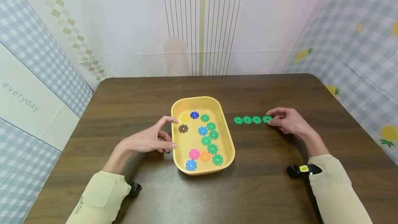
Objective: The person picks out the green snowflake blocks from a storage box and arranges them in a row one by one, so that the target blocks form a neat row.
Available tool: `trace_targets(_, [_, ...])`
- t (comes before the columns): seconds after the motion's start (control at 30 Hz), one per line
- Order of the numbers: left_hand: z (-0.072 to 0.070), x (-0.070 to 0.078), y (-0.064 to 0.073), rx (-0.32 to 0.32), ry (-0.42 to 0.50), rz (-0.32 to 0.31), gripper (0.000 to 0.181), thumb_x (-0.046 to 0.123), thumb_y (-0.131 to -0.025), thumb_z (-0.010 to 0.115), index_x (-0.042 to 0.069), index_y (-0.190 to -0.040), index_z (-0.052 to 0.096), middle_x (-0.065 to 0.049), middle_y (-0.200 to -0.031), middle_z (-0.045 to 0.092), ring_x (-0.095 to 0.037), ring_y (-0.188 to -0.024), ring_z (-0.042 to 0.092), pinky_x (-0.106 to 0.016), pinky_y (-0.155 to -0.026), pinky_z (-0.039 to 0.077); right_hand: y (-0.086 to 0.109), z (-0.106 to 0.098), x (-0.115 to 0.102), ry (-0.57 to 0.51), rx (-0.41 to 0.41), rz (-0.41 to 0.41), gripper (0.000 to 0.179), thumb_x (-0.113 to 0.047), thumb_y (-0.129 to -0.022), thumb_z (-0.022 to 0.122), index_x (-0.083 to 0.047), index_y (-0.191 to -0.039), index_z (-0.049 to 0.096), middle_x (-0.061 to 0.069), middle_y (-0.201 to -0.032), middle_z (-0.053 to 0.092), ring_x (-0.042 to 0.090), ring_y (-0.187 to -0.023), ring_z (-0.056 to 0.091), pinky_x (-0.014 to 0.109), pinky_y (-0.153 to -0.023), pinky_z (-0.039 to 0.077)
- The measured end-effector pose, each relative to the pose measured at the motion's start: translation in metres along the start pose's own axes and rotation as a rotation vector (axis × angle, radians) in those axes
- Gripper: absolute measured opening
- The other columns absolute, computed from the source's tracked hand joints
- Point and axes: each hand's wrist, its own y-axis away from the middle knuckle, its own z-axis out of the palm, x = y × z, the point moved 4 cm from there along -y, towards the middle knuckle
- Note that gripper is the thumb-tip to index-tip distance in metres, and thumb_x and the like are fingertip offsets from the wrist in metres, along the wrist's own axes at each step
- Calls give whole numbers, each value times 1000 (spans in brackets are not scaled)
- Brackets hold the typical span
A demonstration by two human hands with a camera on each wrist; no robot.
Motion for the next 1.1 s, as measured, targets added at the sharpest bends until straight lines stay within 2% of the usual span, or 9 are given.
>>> trace_targets(0.43, [0,0,0,-1,-7,1,80,32,-97,79,21,-153,23,-18,-103,72,-27,-87,70,-39,-82,59,1,1,-3,18,7,-15,43,-14,-101,71,-1,-140,58,9,-90,62,12,-56,43,30,-51,41])
trace_targets(0.57, [0,0,0,-2,-10,0,80,33,-97,79,21,-153,23,-18,-103,72,-27,-88,70,-39,-82,58,5,-1,-11,41,25,-38,43,-15,-101,71,-3,-140,58,11,-94,63,11,-56,44,31,-52,43])
trace_targets(0.7, [0,-1,0,2,-12,-7,80,33,-96,79,21,-153,23,-17,-102,72,-27,-88,70,-39,-82,59,10,-2,-32,99,60,-101,41,-19,-101,71,-6,-139,60,15,-97,64,12,-55,44,32,-53,43])
trace_targets(0.83, [0,-1,0,3,-10,-8,80,33,-96,79,20,-153,23,-16,-102,72,-27,-88,70,-39,-82,59,15,3,-64,152,84,-176,38,-21,-100,73,-9,-135,64,16,-100,67,15,-60,49,32,-56,44])
trace_targets(0.97, [0,0,0,4,-11,-7,80,33,-96,79,21,-152,24,-16,-101,72,-27,-88,70,-39,-82,59,18,14,-97,170,91,-242,33,-21,-98,75,-12,-130,68,13,-102,69,24,-78,62,31,-63,51])
trace_targets(1.1, [0,1,1,5,-14,-9,79,34,-96,79,21,-152,24,-16,-102,73,-27,-89,70,-39,-83,59,19,29,-123,144,65,-298,31,-19,-97,76,-13,-127,70,12,-103,70,33,-92,68,31,-71,56])
